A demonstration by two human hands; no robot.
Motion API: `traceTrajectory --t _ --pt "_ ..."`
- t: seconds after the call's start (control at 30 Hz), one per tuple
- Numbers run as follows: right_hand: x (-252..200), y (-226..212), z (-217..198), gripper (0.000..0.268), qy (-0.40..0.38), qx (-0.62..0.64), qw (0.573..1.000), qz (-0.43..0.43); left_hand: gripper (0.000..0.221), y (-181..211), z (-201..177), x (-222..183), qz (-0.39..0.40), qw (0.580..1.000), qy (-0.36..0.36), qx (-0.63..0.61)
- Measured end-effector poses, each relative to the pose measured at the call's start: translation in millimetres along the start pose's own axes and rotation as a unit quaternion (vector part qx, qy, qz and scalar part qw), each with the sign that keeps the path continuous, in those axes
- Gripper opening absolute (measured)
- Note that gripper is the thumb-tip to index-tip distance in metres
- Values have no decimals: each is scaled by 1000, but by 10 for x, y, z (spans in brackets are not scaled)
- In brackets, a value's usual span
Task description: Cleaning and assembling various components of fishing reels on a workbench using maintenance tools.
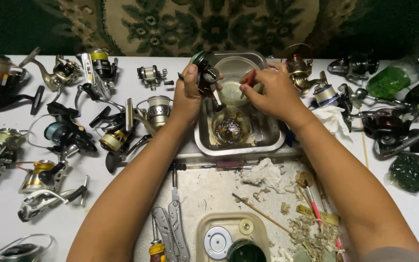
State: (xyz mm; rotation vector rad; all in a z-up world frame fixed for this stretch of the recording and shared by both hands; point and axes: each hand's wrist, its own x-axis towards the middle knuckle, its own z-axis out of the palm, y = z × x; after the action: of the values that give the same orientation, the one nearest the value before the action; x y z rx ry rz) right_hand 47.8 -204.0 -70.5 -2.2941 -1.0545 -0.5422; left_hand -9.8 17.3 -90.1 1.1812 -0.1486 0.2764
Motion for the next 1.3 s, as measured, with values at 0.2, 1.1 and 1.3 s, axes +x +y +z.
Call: traceTrajectory --t 0.2,1.1,1.3 --pt "-24 -29 -102 7 -30 42 998 27 64 145 118 -15 -16 999 11 28" --pt "-36 -172 65 5 34 58 998 -9 84 40 -88 131 -18 962 18 271" --pt "-22 -97 0 9 65 63 996 -14 82 -71 -158 138 -23 959 24 281"
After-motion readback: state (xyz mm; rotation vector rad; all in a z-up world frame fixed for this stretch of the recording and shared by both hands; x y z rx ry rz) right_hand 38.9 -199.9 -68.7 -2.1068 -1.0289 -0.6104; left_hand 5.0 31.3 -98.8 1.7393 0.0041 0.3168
